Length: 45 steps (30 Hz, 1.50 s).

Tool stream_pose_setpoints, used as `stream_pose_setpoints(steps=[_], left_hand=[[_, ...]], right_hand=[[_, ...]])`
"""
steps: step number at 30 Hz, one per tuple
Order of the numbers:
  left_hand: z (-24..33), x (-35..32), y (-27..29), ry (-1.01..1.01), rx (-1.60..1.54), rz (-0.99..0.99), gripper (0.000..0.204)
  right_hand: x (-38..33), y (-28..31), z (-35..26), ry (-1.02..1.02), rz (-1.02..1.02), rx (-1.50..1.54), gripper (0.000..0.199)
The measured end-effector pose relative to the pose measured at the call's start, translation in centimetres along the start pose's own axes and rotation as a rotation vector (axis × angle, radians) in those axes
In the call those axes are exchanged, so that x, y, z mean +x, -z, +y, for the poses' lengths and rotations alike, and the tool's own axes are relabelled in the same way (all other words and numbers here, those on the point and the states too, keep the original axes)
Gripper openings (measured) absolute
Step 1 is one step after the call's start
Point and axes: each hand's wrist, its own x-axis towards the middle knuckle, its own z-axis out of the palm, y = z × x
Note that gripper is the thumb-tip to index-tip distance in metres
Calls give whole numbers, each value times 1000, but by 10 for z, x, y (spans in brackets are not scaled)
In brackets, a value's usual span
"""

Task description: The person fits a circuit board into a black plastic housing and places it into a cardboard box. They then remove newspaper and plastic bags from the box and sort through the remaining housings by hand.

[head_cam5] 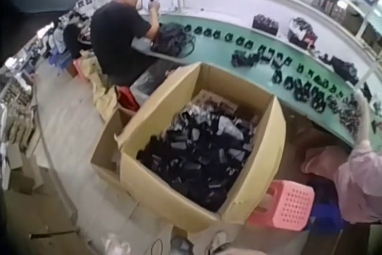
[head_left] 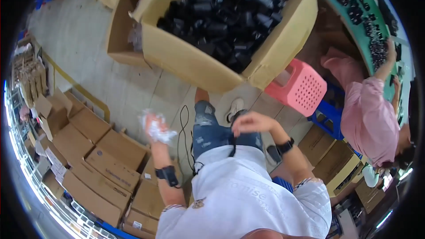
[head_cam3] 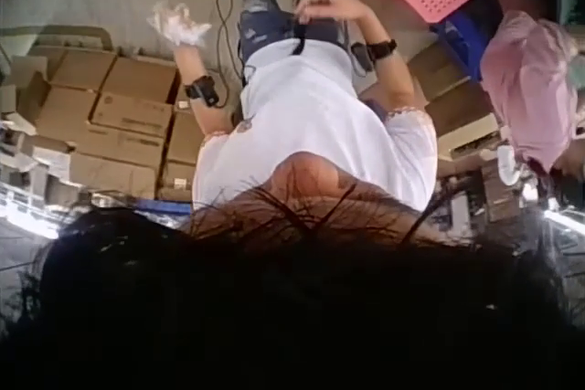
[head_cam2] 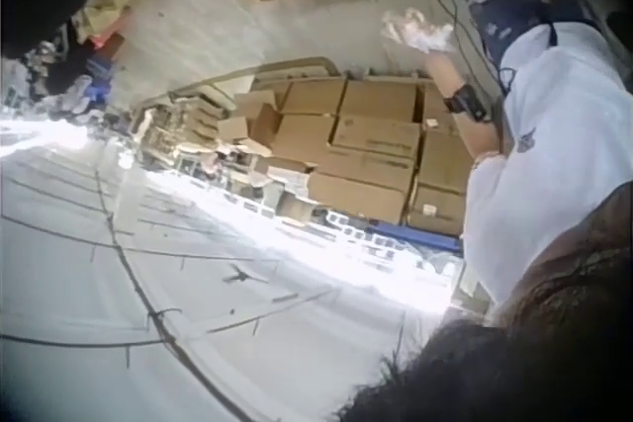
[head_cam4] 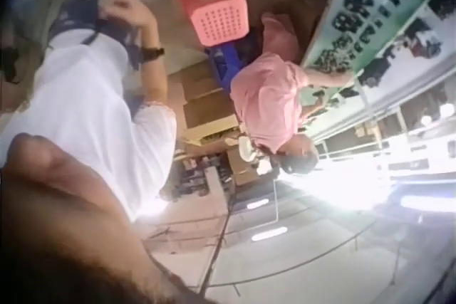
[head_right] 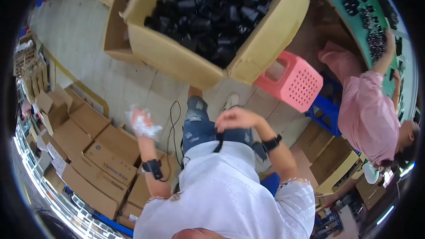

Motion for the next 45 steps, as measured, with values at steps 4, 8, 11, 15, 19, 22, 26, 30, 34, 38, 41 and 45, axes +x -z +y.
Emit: stream_pose_setpoints(steps=[4,8,11,15,19,22,26,30,34,38,41,45], left_hand=[[-133,-7,77,203,-77,179,19],[-227,22,158,209,34,386,19],[-314,96,125,381,166,321,27],[-313,105,191,395,-48,298,24],[-294,90,235,412,-218,287,24],[-281,85,272,415,-141,312,24],[-275,83,279,570,-216,323,29],[-274,93,273,563,-143,287,30],[-268,94,265,583,-100,265,30],[-264,113,274,617,-108,277,30],[-249,109,256,586,-112,258,31],[-251,125,245,578,-10,196,33]], right_hand=[[100,90,235,-339,374,-850,32],[184,126,367,-539,181,-1178,33],[168,283,432,-380,789,-1183,49],[293,272,425,-561,835,-1084,87],[394,289,430,-229,1031,-1122,102],[450,317,422,-165,1015,-1260,102],[451,338,483,-269,1113,-1513,65],[435,289,538,-110,989,-1230,10],[411,289,526,93,1338,-1131,9],[373,375,514,-77,1646,-1093,28],[384,396,503,-249,1654,-1129,46],[438,390,487,-315,1219,-1106,43]])
